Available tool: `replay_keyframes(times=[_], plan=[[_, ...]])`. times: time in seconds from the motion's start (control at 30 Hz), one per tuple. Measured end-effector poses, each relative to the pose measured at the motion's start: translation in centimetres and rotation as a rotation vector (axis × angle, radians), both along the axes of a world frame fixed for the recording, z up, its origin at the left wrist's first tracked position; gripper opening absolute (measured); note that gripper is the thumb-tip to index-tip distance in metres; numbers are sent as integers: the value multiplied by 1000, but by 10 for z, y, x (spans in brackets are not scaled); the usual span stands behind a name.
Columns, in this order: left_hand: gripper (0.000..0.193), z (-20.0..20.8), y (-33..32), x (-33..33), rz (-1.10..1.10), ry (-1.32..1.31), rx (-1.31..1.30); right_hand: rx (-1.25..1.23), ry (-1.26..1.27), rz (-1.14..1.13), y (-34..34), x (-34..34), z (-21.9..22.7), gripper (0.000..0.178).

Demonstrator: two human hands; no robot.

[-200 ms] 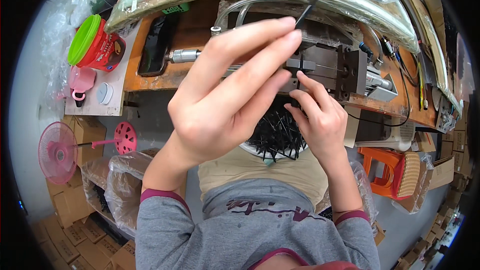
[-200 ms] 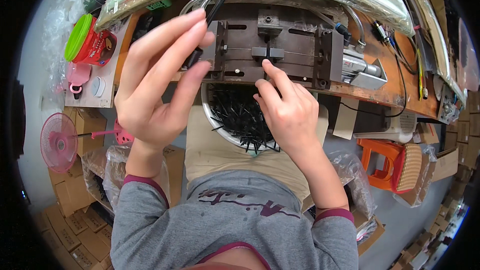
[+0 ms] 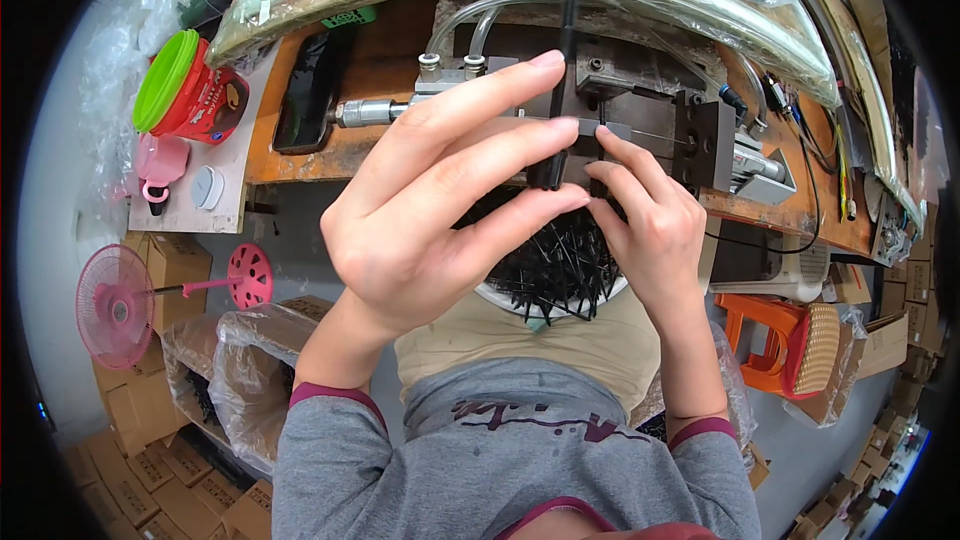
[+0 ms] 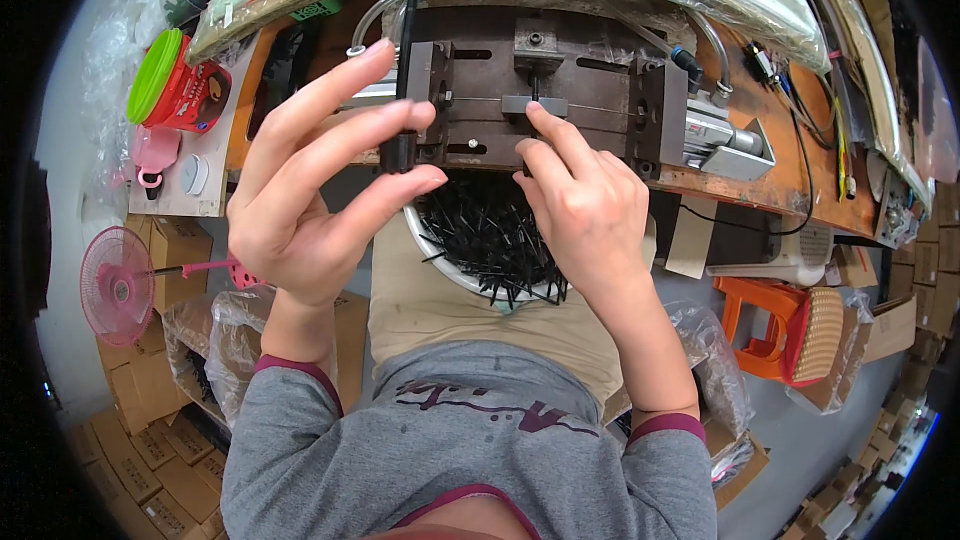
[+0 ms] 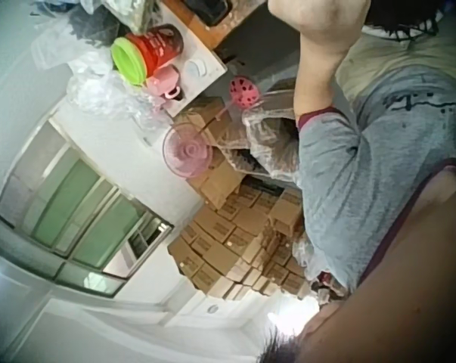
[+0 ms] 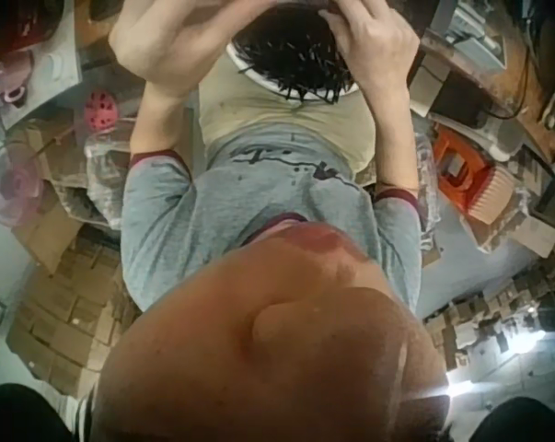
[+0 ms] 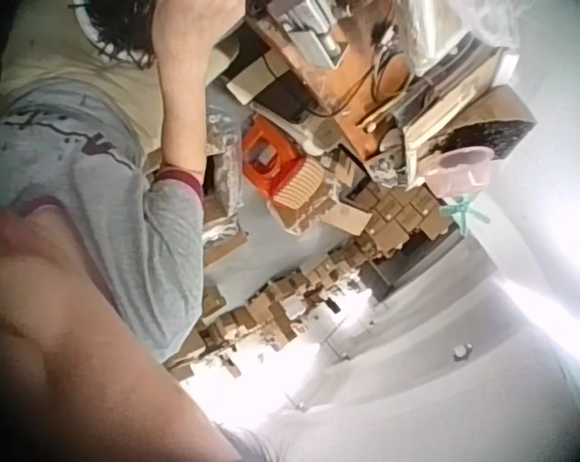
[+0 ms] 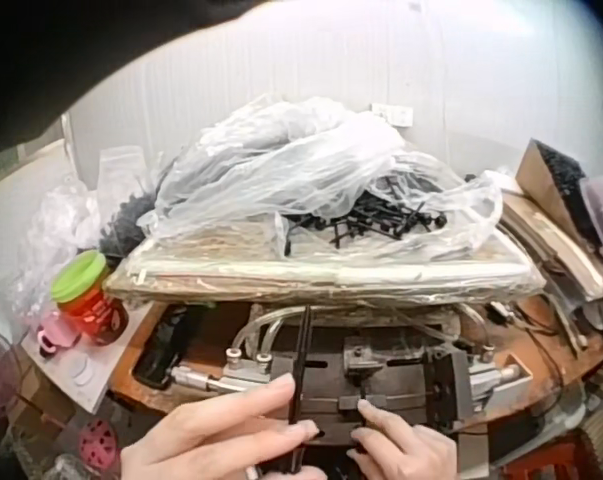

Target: Assembling small black plastic cable components using a mechanical assembly jig.

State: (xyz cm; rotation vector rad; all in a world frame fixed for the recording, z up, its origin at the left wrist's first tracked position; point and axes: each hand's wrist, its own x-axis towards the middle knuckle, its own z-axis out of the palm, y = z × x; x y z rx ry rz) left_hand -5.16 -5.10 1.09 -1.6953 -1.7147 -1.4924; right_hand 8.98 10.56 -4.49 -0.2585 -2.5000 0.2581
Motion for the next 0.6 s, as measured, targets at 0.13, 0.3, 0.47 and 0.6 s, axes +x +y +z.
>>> replay_keyframes(times=[0.13,0.3,0.47,0.6], plan=[[40,-3,2,-2,8,0,9,7,-16,-16,-3,-3,4,28],[39,-9,-1,4,90,-130,5,-60,-97,6,-3,0,15,31],[37,-14,-1,6,64,-155,-51,-298,105,57,37,-23,68,27],[33,-20,4,16,-16,-192,-155,14,234,4,112,-72,120,24]])
